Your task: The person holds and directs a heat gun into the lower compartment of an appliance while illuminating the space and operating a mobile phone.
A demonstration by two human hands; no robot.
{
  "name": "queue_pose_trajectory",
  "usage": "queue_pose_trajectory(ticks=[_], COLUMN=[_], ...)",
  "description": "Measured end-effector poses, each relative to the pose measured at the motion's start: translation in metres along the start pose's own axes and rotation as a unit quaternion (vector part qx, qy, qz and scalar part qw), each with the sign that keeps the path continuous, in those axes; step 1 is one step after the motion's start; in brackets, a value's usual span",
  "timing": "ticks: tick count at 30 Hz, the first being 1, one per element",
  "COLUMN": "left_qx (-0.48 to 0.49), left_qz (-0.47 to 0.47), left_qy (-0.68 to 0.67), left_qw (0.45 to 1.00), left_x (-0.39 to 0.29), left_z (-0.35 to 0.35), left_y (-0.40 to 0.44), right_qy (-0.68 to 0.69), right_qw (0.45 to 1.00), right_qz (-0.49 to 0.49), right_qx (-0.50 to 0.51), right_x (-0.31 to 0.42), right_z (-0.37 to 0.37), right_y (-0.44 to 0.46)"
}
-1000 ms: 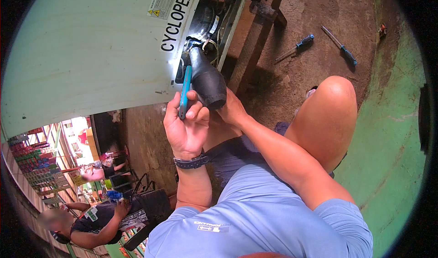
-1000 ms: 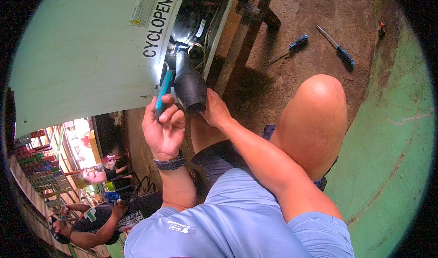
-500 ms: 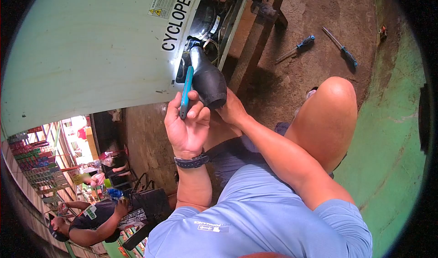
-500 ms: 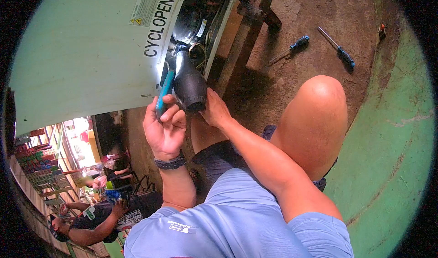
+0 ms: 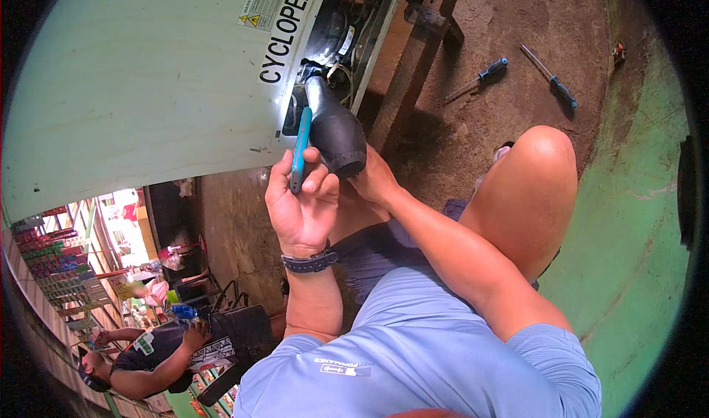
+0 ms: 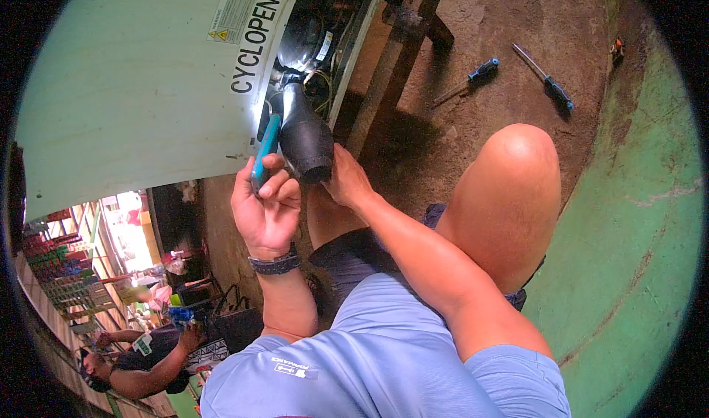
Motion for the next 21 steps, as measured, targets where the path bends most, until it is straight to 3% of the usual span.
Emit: queue_pose_trajectory(ticks=[21], left_qx=[-0.009], left_qz=[0.019], left_qy=[0.024], left_qw=[0.999], left_x=[-0.002], left_z=[-0.002], left_y=[-0.002], right_qy=[0.025], right_qw=[0.999], right_qz=[0.034], right_qx=[0.017], right_x=[0.015], right_z=[-0.004], right_y=[-0.002])
Point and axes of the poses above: each hand's wrist, its own y-axis towards the middle knuckle, its own z-axis out of the palm, x = y × z, the point moved 1 cm from there along y, towards the middle knuckle, and after that the axes turned 7 degrees about y, right-handed, at the moved point
